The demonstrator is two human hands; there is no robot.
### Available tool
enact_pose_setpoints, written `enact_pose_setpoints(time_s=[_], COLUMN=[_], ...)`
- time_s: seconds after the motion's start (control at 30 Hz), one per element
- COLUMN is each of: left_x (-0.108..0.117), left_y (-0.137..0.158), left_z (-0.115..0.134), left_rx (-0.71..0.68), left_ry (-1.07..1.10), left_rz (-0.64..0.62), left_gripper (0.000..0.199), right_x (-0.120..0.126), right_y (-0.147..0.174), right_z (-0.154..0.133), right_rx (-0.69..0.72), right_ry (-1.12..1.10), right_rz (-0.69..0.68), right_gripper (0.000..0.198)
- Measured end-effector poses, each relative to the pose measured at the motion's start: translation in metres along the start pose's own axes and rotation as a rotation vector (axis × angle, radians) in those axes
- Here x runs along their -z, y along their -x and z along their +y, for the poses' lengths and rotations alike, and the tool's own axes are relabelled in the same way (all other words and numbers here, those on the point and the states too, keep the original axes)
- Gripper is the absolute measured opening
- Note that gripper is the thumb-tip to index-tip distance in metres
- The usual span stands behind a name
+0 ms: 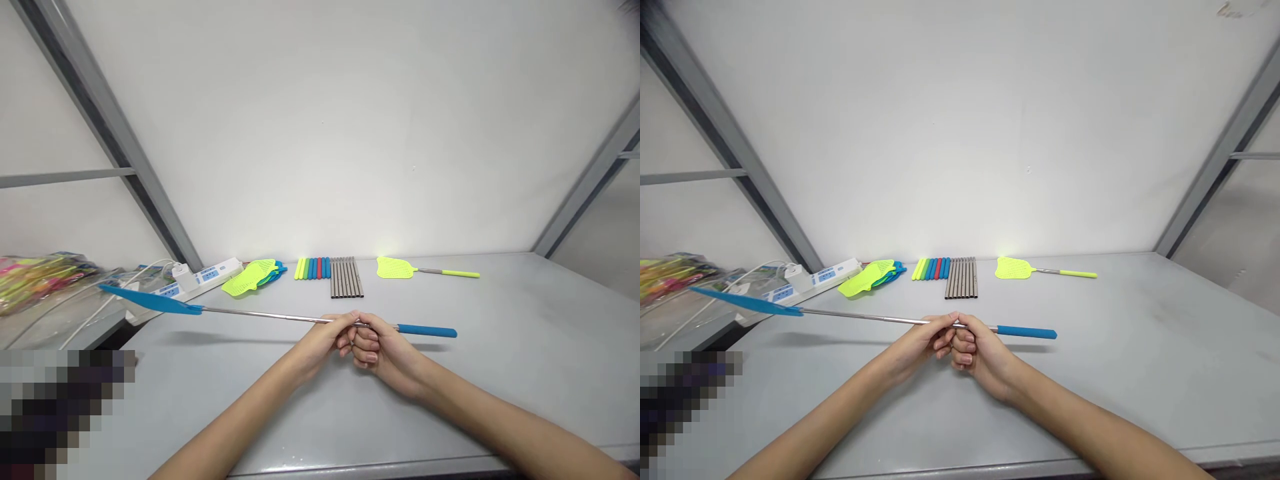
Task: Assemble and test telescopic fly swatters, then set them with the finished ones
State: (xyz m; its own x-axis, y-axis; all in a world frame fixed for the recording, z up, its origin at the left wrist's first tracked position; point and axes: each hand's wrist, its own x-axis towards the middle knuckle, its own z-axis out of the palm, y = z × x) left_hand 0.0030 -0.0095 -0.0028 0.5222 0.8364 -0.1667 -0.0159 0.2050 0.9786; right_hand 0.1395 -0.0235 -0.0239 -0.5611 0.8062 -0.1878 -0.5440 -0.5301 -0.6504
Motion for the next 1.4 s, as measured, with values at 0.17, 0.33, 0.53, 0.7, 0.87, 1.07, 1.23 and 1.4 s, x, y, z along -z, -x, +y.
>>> enact_pose_setpoints(time_s=[0.17, 0.33, 0.53, 0.7, 0.87, 1.07, 1.23, 1.4], left_x=[-0.0028, -0.0051, -0.0048, -0.004, -0.0037, -0.0062, -0.0065, -0.0059], left_y=[0.0003, 0.0005, 0.0006, -0.0002, -0.0021, 0.0004, 0.0021, 0.0014], left_z=[-0.002, -0.0015, -0.0002, -0.0008, -0.002, 0.002, 0.006, 0.0065], left_rx=[-0.062, -0.091, -0.107, -0.105, -0.087, -0.07, -0.067, -0.067], left_ry=[-0.038, -0.081, -0.091, -0.083, -0.073, -0.045, -0.031, -0.033], left_rz=[0.036, 0.061, 0.048, 0.036, 0.025, 0.016, -0.022, -0.045], left_gripper=[0.039, 0.037, 0.037, 0.036, 0.036, 0.033, 0.032, 0.033], right_x=[0.0003, 0.0003, -0.0011, -0.0004, 0.0005, -0.0026, -0.0029, -0.0022], right_y=[-0.0004, -0.0012, -0.0004, -0.0004, -0.0009, -0.0003, 0.0005, -0.0001], right_z=[0.0001, 0.0002, -0.0003, -0.0006, -0.0012, -0.0022, -0.0018, -0.0032], right_rx=[0.014, 0.022, 0.02, 0.014, 0.015, 0.071, 0.168, 0.132], right_ry=[0.012, 0.02, 0.026, 0.04, 0.073, 0.132, 0.163, 0.148], right_rz=[0.002, 0.003, 0.002, 0.005, 0.022, 0.091, 0.174, 0.138], right_gripper=[0.041, 0.042, 0.042, 0.042, 0.042, 0.041, 0.04, 0.044])
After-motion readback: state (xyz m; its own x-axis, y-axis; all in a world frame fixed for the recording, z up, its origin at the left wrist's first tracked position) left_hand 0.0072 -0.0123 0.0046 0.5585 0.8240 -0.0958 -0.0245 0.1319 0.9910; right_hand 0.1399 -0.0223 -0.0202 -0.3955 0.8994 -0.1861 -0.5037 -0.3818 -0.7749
